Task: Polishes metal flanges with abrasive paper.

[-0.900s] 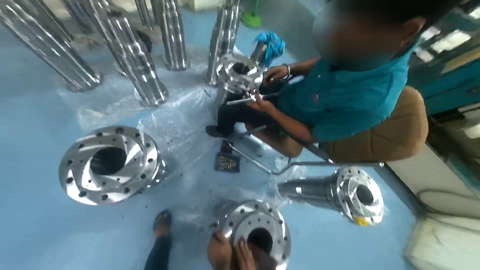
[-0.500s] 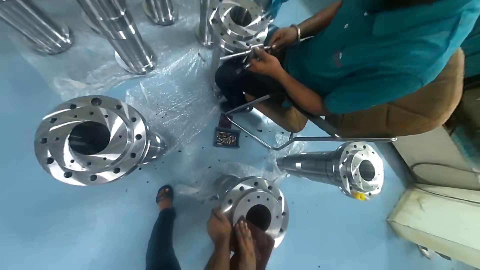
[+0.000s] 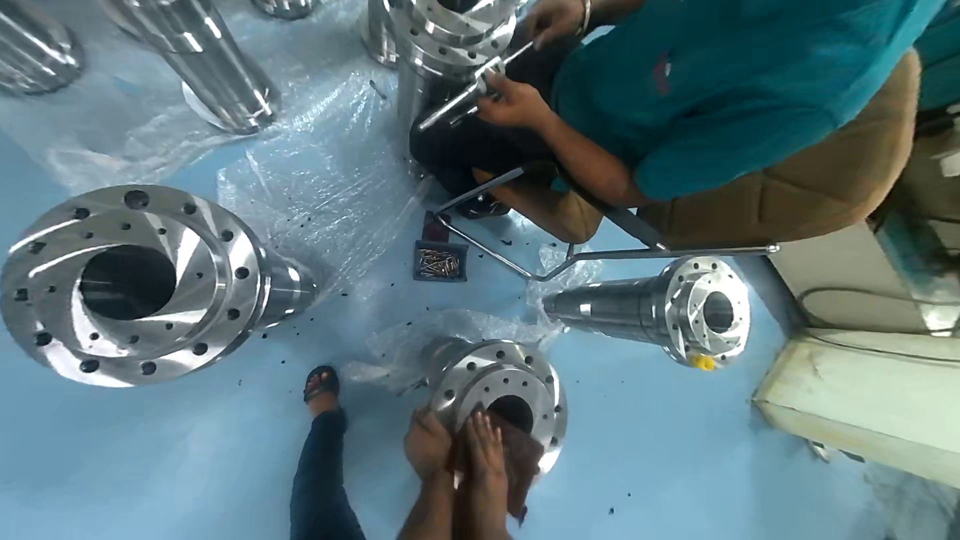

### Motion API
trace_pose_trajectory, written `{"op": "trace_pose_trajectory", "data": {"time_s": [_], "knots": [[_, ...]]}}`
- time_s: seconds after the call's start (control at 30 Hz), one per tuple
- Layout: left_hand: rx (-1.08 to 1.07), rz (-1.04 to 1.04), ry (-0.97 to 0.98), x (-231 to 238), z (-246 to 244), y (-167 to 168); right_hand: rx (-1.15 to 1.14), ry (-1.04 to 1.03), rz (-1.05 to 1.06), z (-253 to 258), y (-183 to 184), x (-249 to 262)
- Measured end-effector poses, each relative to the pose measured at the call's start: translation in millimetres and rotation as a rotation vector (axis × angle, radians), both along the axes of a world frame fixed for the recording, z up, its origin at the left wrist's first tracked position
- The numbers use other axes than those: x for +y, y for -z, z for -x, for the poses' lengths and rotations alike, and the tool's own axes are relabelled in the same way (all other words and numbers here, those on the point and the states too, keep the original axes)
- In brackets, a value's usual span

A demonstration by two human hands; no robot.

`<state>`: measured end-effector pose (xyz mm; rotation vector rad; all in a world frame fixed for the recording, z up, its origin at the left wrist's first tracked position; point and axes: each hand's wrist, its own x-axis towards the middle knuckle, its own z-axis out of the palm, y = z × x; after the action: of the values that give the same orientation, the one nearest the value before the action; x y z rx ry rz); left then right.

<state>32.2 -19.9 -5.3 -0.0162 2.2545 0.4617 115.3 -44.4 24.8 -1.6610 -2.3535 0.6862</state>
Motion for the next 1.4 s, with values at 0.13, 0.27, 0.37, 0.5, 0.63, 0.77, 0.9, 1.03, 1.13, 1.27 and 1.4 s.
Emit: {"op": "trace_pose_trajectory", "data": {"time_s": [0.13, 0.27, 0.37, 0.5, 0.63, 0.77, 0.9, 1.03, 1.13, 1.27, 1.4], "knots": [[-0.022, 0.009, -0.029, 4, 0, -1, -0.095, 0.056, -0.033, 8, 5, 76], [0.005, 0.016, -0.028, 4, -3, 0, -0.232, 0.196, 0.032, -27, -4, 95], [0.014, 0.022, -0.025, 5, -4, 1, -0.212, 0.248, 0.029, -65, -6, 53], [0.049, 0.025, -0.047, 6, -6, -2, -0.163, 0.267, 0.058, -75, -15, -39], [0.083, 0.03, -0.034, 7, -8, -1, -0.152, 0.371, -0.02, -54, -7, -46], [0.122, 0.026, -0.035, 6, -10, 1, -0.147, 0.39, -0.074, -55, 6, 6], [0.167, 0.007, -0.029, 3, -11, 0, -0.092, 0.396, -0.077, -50, 12, -8], [0.178, 0.057, -0.023, 6, -11, -2, -0.029, 0.307, -0.099, -51, 14, -67], [0.171, 0.093, -0.024, 8, -11, -4, -0.025, 0.246, -0.156, -69, 18, -39], [0.217, 0.08, -0.02, 5, -14, 1, -0.02, 0.251, -0.106, -81, 17, 13], [0.234, 0.083, 0.004, 3, -14, 11, 0.032, 0.277, -0.082, -74, 19, -45]]}}
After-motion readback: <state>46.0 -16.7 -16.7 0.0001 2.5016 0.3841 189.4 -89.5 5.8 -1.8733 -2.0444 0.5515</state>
